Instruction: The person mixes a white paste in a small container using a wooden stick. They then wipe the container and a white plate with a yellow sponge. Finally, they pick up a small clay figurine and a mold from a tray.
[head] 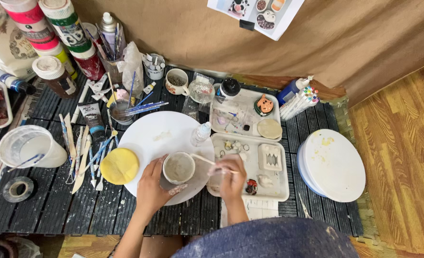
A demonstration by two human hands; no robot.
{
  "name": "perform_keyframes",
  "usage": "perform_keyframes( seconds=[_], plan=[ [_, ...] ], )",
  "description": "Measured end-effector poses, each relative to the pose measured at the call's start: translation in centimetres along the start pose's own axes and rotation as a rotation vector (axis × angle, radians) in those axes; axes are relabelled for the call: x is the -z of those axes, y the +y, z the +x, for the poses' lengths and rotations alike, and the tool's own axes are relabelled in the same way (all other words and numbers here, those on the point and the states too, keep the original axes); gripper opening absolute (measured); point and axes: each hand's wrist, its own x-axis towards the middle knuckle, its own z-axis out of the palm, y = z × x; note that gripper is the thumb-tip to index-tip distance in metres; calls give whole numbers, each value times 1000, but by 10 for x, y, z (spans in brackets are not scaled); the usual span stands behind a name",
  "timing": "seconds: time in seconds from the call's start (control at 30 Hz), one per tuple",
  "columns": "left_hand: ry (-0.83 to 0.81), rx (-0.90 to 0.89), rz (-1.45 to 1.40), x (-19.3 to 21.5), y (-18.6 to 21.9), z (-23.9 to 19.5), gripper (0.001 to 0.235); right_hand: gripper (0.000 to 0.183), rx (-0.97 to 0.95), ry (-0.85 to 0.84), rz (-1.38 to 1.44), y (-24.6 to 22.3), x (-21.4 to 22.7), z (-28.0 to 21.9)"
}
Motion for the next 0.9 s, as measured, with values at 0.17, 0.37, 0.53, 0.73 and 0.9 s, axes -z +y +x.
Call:
perform_keyframes(
  seconds=[0.17, 0.37, 0.53, 0.73, 0.9],
  plan=[
    [-16, -15, 41, -4, -13, 0, 99, 8, 140, -191, -51, -15, -49, 12],
    [-15, -38, 38, -8, -19, -1, 102, 15, 180, -342, -51, -58, -53, 10],
    [-7, -6, -34, -2, -14, -2, 99, 15, 132, -488, 30, -67, -53, 2],
    [-8, 14, -10, 0, -9, 0, 97, 16, 238, -319, 102, -45, -54, -6],
    [8, -40, 13, -3, -12, 0, 99, 8, 152, -291, -34, -23, -37, -13]
  ],
)
